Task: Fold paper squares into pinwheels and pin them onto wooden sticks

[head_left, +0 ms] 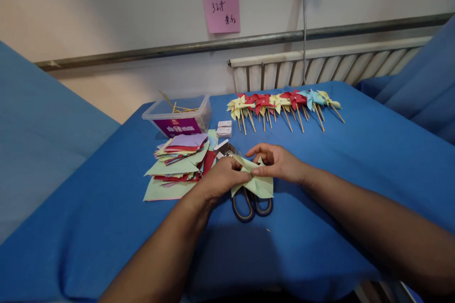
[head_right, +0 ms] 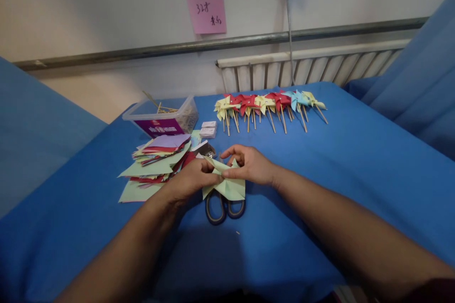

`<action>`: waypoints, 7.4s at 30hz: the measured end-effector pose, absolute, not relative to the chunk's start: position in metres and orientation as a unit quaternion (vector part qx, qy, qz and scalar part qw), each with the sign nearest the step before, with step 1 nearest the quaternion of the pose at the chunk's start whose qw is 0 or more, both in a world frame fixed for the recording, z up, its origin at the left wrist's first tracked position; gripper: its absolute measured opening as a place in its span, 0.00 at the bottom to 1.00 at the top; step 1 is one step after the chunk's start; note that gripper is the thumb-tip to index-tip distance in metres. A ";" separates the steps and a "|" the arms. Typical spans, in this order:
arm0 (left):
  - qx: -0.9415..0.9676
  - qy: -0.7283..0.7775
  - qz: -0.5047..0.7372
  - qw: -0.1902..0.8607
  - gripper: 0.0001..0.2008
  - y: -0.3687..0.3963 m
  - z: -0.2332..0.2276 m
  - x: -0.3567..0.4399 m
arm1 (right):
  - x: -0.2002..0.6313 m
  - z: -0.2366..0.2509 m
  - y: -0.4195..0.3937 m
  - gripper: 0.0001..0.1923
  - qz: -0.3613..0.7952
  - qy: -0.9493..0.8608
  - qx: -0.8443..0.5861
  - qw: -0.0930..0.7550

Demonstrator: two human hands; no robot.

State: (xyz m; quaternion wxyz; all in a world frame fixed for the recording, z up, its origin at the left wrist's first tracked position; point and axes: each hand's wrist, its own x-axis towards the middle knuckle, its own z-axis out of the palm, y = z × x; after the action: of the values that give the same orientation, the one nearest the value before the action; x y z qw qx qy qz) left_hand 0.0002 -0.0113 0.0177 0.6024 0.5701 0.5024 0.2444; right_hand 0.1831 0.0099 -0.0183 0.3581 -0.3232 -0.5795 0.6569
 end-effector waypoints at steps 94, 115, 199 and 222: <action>0.188 0.444 0.479 0.734 0.10 -0.008 0.018 0.009 | 0.168 -0.025 -0.009 0.02 0.276 -0.697 -0.367 0.551; 0.292 0.473 0.491 0.671 0.16 -0.012 0.006 0.013 | 0.168 -0.033 -0.002 0.06 0.283 -0.675 -0.414 0.541; 0.307 0.485 0.481 0.663 0.15 -0.013 0.007 0.014 | 0.164 -0.032 -0.004 0.07 0.324 -0.647 -0.436 0.536; 0.355 0.489 0.455 0.654 0.11 -0.011 0.002 0.013 | 0.165 -0.027 0.001 0.16 0.516 -0.539 -0.410 0.525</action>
State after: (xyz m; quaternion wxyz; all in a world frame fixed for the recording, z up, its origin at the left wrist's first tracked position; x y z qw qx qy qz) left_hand 0.0131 -0.0110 0.0022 0.6542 0.3546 0.4895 0.4547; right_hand 0.1650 0.0012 -0.0274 0.5251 -0.4104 -0.5385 0.5155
